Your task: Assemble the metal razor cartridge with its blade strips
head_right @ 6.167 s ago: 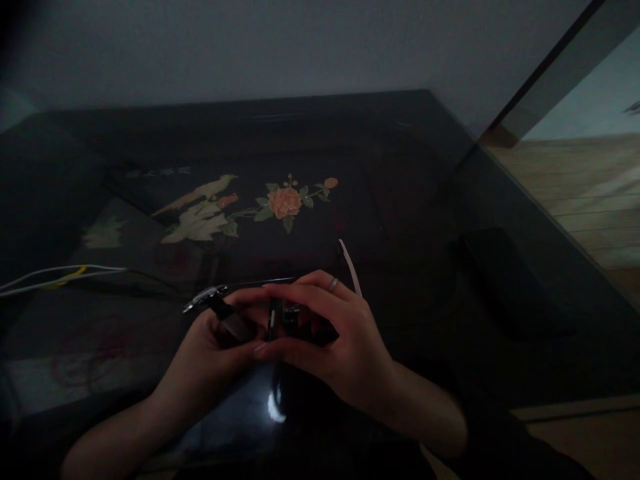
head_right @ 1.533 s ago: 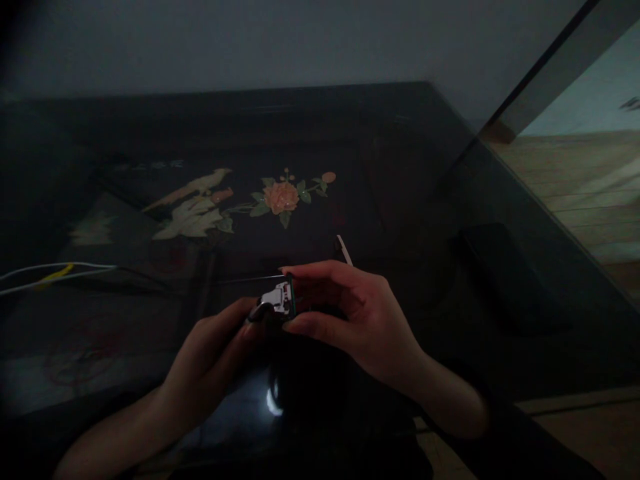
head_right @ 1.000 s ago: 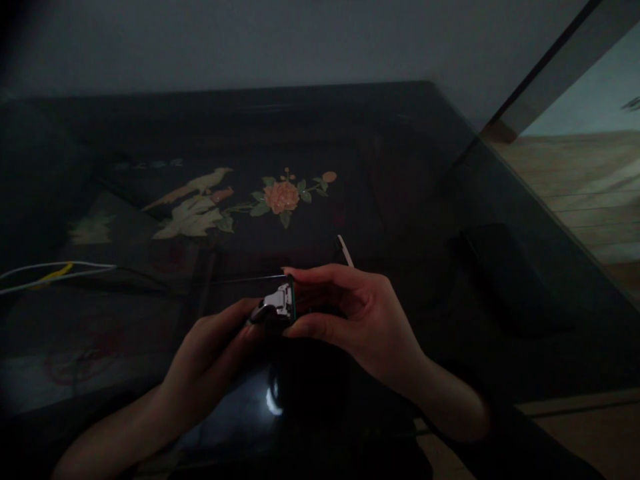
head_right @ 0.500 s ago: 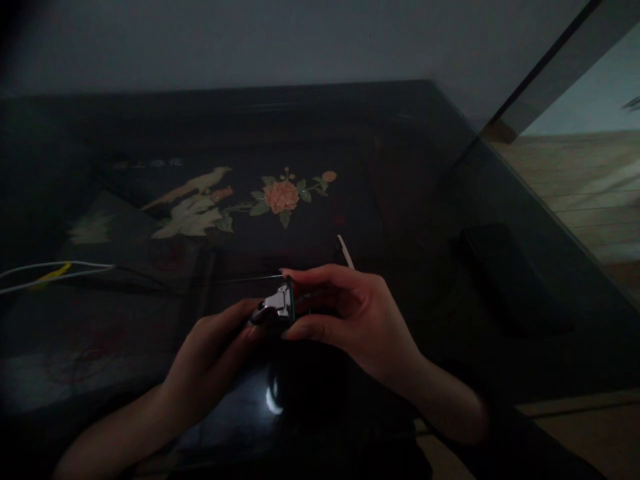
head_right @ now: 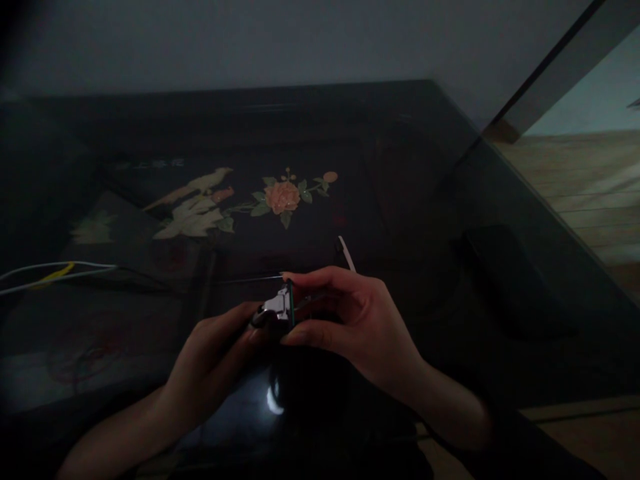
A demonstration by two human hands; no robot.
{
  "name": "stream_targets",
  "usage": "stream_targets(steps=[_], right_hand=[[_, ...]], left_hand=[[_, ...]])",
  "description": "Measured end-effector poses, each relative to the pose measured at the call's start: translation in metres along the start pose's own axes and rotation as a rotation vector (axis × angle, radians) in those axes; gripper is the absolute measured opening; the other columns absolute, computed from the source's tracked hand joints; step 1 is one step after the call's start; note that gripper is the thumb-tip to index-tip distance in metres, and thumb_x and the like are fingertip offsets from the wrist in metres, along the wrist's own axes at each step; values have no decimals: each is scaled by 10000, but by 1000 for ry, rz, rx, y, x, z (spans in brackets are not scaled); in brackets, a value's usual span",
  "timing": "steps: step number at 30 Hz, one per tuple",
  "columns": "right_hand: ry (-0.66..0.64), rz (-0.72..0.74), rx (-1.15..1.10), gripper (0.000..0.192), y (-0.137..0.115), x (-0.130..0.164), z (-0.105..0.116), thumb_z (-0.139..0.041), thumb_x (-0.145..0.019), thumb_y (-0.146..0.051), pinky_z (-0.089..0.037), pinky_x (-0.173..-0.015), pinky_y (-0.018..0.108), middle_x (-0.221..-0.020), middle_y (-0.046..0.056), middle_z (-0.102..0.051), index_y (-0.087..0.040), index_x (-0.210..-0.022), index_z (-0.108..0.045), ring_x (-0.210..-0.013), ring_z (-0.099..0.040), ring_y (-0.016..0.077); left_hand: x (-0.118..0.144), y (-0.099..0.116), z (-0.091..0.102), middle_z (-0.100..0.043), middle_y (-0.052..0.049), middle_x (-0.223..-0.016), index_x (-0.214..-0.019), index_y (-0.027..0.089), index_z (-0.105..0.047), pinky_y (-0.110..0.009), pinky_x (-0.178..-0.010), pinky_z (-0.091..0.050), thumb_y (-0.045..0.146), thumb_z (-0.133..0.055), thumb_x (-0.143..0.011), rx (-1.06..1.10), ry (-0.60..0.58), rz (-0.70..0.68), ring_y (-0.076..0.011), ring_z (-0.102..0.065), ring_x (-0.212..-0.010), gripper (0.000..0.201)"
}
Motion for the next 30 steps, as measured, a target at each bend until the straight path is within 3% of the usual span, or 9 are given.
stream_targets(steps=[14, 21, 30], right_hand=[[-67, 24, 66, 389, -1, 1, -1, -846, -688, -181, -560, -766, 155, -911, -31, -732, -312, -1034, -730, -849, -691, 102], [-60, 26, 126, 369, -1, 4, 2, -830, -720, -227, -555, -763, 173, -913, -19, -724, -297, -1061, -708, -832, -692, 109], [-11, 45, 238, 353, -5, 2, 3, -839, -699, -337, -576, -707, 240, -838, 25, -724, -216, -996, -692, -754, -696, 149]], left_hand=[[0, 6, 3, -702, 26, -810, -1010, 177, -619, -134, -516, -391, 138, -485, -933, -9, 29, -85, -66, -568, -586, 159], [2, 4, 3, -692, 20, -795, -1032, 181, -624, -150, -531, -402, 155, -484, -936, -32, 43, -59, -80, -563, -585, 171], [-2, 1, -1, -685, -2, -785, -984, 169, -635, -174, -546, -420, 226, -445, -952, 46, -55, 5, -107, -573, -604, 202]])
Point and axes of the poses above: each hand's wrist, its own x-axis away from the middle knuckle, its own z-axis out of the back of the hand, y = z × x, the point moved 7 cm from there along -x, towards the middle knuckle
